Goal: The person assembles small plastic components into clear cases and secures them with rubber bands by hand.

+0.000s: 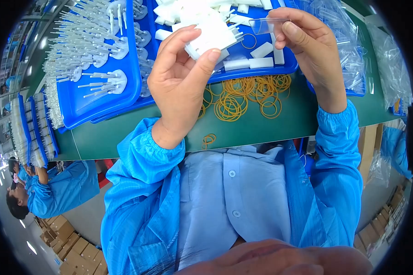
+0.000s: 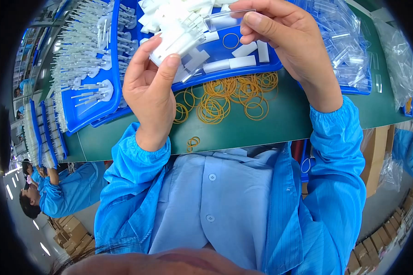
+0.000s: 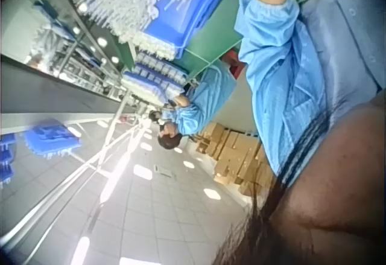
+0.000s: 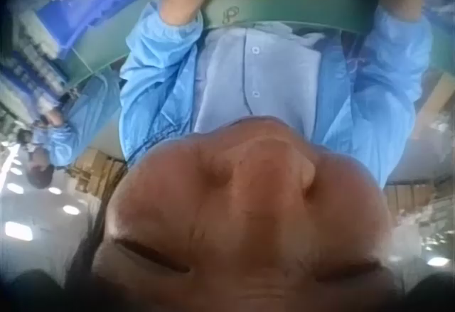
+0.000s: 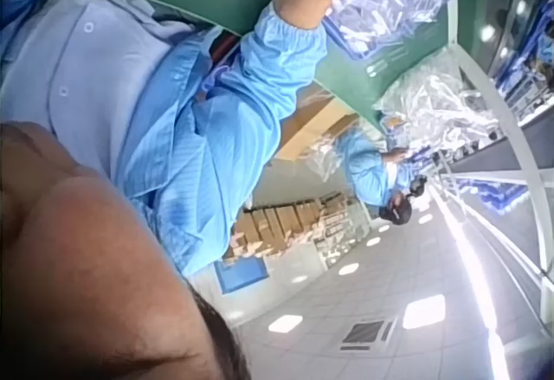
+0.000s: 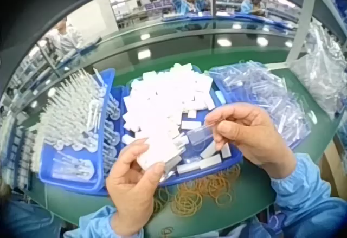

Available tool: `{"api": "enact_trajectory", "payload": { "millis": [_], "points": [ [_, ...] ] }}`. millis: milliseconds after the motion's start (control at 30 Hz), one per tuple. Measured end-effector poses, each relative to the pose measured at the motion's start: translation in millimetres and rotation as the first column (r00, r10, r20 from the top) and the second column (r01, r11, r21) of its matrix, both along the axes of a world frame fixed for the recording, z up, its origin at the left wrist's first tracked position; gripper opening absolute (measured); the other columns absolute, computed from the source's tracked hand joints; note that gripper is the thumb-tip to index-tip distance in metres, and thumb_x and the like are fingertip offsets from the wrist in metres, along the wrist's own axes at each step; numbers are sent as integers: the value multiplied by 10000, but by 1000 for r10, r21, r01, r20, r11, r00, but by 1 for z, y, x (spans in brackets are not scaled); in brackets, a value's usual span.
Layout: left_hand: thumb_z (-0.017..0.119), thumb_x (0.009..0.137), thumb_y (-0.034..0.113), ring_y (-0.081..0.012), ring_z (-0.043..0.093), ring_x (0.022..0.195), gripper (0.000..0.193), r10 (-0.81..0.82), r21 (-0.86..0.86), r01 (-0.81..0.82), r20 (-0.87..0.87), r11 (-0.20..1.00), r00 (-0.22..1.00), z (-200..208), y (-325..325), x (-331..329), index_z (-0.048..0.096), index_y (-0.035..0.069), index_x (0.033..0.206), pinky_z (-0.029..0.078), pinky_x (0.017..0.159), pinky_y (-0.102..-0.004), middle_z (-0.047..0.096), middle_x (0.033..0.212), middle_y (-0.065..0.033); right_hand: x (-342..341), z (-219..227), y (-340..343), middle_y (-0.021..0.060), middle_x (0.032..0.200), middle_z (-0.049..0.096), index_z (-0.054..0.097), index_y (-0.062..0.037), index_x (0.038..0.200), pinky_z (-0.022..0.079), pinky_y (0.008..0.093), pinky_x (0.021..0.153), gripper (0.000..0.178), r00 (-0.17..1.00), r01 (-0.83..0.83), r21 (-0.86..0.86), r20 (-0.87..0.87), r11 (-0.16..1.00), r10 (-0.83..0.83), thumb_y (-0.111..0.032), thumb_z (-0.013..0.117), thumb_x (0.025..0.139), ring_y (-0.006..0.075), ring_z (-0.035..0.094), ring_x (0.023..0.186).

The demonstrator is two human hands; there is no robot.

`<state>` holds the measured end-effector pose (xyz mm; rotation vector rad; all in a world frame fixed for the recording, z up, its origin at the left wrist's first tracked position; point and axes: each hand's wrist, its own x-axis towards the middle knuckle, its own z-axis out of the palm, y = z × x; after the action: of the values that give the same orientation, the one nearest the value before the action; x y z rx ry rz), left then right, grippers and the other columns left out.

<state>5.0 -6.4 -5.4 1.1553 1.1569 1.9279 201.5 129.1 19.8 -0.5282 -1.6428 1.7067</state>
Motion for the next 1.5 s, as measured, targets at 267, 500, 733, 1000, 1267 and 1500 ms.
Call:
{"api": "enact_trajectory", "payload": {
  "millis": [267,500,733,1000,1267,1500],
  "points": [
    [654,823,-74,-208,559,1095,371,-140,-63,153,175,986,975,9,-4,5,547,-52,1177,490,905,-305,538,1191,-114,-3,-4,0,38,857,578,591,22,1171,447,234,671,286,1000,9,56,-18,998,-8,-150,548,947,105,519,741],
    [650,828,-69,-184,576,1051,382,-119,-91,130,111,987,987,3,-3,5,540,-54,1193,485,897,-295,554,1128,-90,1,-4,-1,27,815,533,598,33,1156,435,241,654,278,996,83,194,17,977,-88,-139,554,942,105,497,730],
    [644,819,-90,-190,559,1075,396,-113,-102,123,97,987,989,2,-3,4,537,-54,1198,479,920,-299,518,1167,-93,4,-3,-1,24,798,530,604,36,1148,421,240,639,275,996,88,188,11,978,-91,-140,551,943,106,485,717],
    [641,818,-95,-197,542,1104,402,-136,-60,140,60,988,989,0,-2,4,533,-53,1203,477,937,-309,513,1179,-95,0,-3,-4,19,764,524,607,34,1138,408,232,625,270,998,59,184,22,981,-64,-146,545,947,100,487,702],
    [639,813,-106,-205,546,1107,414,-158,-84,164,74,983,985,2,-3,5,530,-54,1209,481,948,-321,505,1197,-104,1,-5,-3,19,744,514,610,41,1134,415,227,603,266,998,39,177,39,983,-47,-137,526,955,98,490,682],
    [636,802,-126,-218,540,1122,433,-159,-68,162,38,985,986,0,-2,5,524,-60,1216,487,959,-322,494,1219,-110,1,-6,-4,21,720,529,618,36,1135,427,224,592,272,995,53,161,70,985,-65,-148,526,957,91,500,662]
  ]
}}
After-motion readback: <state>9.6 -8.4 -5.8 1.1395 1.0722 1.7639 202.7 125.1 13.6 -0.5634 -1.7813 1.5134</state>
